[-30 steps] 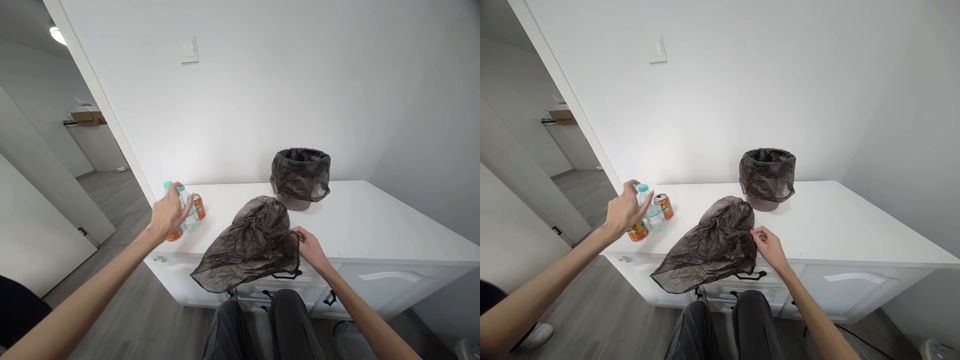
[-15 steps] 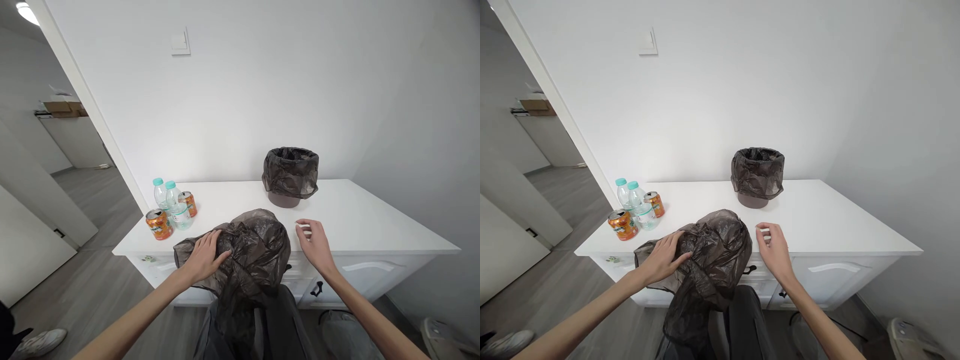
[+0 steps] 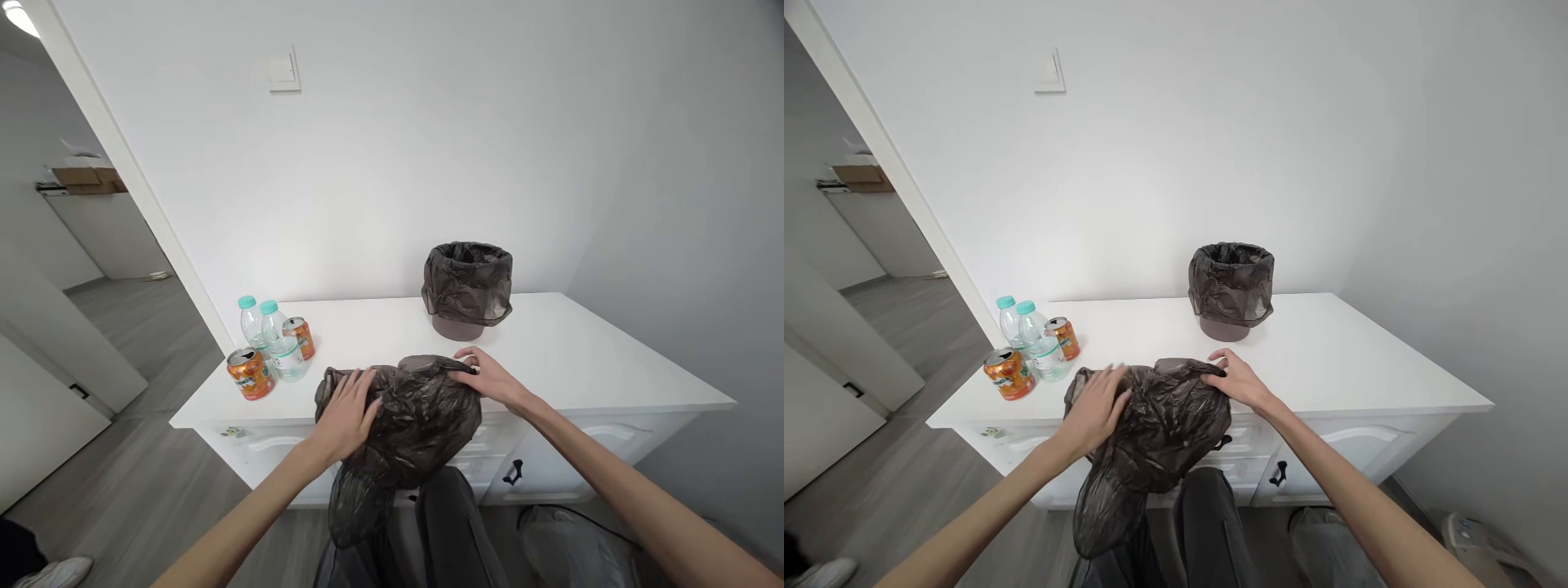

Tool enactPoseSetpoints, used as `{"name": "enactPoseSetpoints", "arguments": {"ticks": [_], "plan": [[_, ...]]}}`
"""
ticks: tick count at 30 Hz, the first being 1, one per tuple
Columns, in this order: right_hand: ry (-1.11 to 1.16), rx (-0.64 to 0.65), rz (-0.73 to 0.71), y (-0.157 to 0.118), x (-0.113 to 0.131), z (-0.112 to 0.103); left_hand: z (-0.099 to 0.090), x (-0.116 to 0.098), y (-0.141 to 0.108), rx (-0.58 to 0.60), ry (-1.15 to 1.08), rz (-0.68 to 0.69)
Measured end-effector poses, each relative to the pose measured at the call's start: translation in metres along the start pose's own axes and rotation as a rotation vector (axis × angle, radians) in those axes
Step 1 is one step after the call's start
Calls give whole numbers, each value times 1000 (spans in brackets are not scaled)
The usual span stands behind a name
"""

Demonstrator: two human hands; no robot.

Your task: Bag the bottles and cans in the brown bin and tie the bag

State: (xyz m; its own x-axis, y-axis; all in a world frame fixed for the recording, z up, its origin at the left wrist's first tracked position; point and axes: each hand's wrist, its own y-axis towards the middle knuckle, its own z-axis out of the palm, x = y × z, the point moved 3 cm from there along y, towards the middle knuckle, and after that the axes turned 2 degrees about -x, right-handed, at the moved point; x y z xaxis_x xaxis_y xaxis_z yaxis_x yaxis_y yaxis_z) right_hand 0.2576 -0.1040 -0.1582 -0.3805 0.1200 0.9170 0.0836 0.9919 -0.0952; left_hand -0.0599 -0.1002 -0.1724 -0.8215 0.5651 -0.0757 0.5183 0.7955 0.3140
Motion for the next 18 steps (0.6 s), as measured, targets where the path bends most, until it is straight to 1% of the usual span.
{"name": "enactPoseSetpoints", "arguments": {"ticks": [2,4,5,7,9,10,11,13,15,16,17,18], "plan": [[84,52,27,-9,1,-16,15,-2,-6,82,-46,59],[138,89,28,-16,0,-37,26,7,-5,137,-42,67],[156,87,21,-18,-3,-49,27,15,0,140,-25,50],[173,41,3,-16,-13,-73,21,32,14,98,18,-20],[179,-57,-4,-9,-29,-94,7,41,29,5,53,-99],[176,-122,3,-4,-38,-102,0,39,35,-43,54,-111],[172,-193,21,1,-48,-108,-6,33,38,-81,41,-93],[164,-318,75,9,-66,-115,-8,11,36,-104,-16,14],[154,-374,122,14,-79,-119,4,-11,28,-45,-76,130],[156,-367,134,14,-84,-120,14,-18,24,1,-92,161],[167,-339,142,14,-87,-121,24,-21,22,48,-94,171],[184,-292,147,14,-90,-121,33,-20,22,87,-82,168]]}}
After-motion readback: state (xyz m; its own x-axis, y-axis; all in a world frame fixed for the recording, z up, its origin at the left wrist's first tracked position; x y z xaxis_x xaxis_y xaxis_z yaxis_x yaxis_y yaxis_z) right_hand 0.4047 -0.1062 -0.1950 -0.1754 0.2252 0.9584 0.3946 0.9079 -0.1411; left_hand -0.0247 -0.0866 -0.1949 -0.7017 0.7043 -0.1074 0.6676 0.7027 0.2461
